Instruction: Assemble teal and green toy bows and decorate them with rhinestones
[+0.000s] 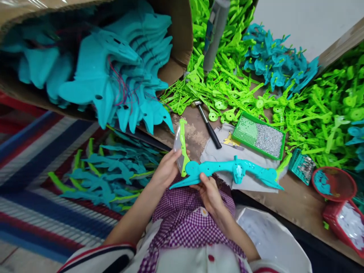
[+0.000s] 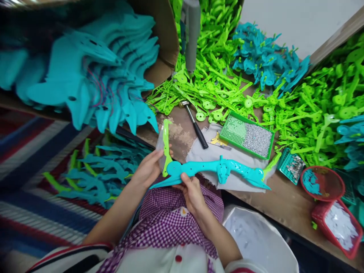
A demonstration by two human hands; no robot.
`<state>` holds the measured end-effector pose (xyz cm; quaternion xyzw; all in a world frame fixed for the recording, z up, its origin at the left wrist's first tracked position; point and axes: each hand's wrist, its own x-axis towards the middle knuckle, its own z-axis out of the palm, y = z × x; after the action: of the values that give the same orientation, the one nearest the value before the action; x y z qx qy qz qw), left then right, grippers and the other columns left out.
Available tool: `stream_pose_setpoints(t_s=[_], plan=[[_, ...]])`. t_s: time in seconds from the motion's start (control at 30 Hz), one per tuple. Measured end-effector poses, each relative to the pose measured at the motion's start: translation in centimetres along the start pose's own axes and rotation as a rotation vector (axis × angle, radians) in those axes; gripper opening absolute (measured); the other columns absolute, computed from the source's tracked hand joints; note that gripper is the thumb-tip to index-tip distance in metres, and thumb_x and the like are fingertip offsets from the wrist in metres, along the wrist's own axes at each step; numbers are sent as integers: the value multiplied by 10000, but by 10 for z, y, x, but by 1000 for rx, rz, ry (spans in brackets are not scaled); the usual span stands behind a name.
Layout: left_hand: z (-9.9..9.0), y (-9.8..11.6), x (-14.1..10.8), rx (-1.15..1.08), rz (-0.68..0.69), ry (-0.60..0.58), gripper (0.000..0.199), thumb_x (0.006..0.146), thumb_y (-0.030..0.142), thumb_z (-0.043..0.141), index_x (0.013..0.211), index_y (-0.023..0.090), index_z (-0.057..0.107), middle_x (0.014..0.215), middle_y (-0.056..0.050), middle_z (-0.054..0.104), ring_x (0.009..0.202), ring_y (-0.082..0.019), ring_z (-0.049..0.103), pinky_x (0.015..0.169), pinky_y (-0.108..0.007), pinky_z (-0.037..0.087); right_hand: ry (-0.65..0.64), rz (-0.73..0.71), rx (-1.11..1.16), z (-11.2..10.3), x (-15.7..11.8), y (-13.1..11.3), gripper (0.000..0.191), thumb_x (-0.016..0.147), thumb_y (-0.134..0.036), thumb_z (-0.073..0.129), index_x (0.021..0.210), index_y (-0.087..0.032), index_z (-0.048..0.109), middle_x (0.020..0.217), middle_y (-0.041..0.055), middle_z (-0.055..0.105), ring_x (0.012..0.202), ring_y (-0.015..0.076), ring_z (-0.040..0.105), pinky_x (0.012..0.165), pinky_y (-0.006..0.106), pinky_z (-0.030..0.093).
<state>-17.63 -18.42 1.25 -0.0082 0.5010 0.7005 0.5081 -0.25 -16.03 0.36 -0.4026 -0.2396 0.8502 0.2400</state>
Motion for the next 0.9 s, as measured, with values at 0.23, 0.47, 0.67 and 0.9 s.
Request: stream_pose_setpoints(t_s=[0.23, 0.47, 0.67, 0.9], plan=[[8, -16, -43, -55, 188, 7, 427, 844, 348, 741, 1247, 249, 640, 1274, -78, 674, 1199, -241, 631, 1004, -378, 533, 59, -66, 47, 7, 0, -11, 387, 784, -490, 771, 1000, -176, 703, 971, 61, 774, 907, 211, 731, 782, 347, 642], [29, -31, -37, -92, 281, 209, 376, 907, 488, 636, 1179, 229, 661, 1164, -56, 716, 1085, -207, 682, 966, -354, 546, -49, -36, -33, -1, 12, -17, 418, 825, -526, 710, 1074, -191, 687, 971, 51, 765, 890, 184, 721, 753, 315, 631], [36, -35, -40, -45, 324, 256, 379, 910, 527, 624, 1137, 225, 665, 1055, -36, 724, 970, -172, 692, 897, -304, 558, -133, -52, -30, -4, 9, -16, 424, 860, -562, 645, 927, -150, 720, 827, 69, 746, 798, 185, 703, 672, 284, 621], [43, -33, -35, -83, 349, 167, 342, 917, 492, 630, 1132, 227, 655, 1032, -19, 704, 970, -172, 677, 909, -301, 555, -67, -80, -20, 2, 11, -22, 519, 827, -648, 632, 900, -140, 705, 757, 62, 727, 728, 168, 696, 633, 262, 613]])
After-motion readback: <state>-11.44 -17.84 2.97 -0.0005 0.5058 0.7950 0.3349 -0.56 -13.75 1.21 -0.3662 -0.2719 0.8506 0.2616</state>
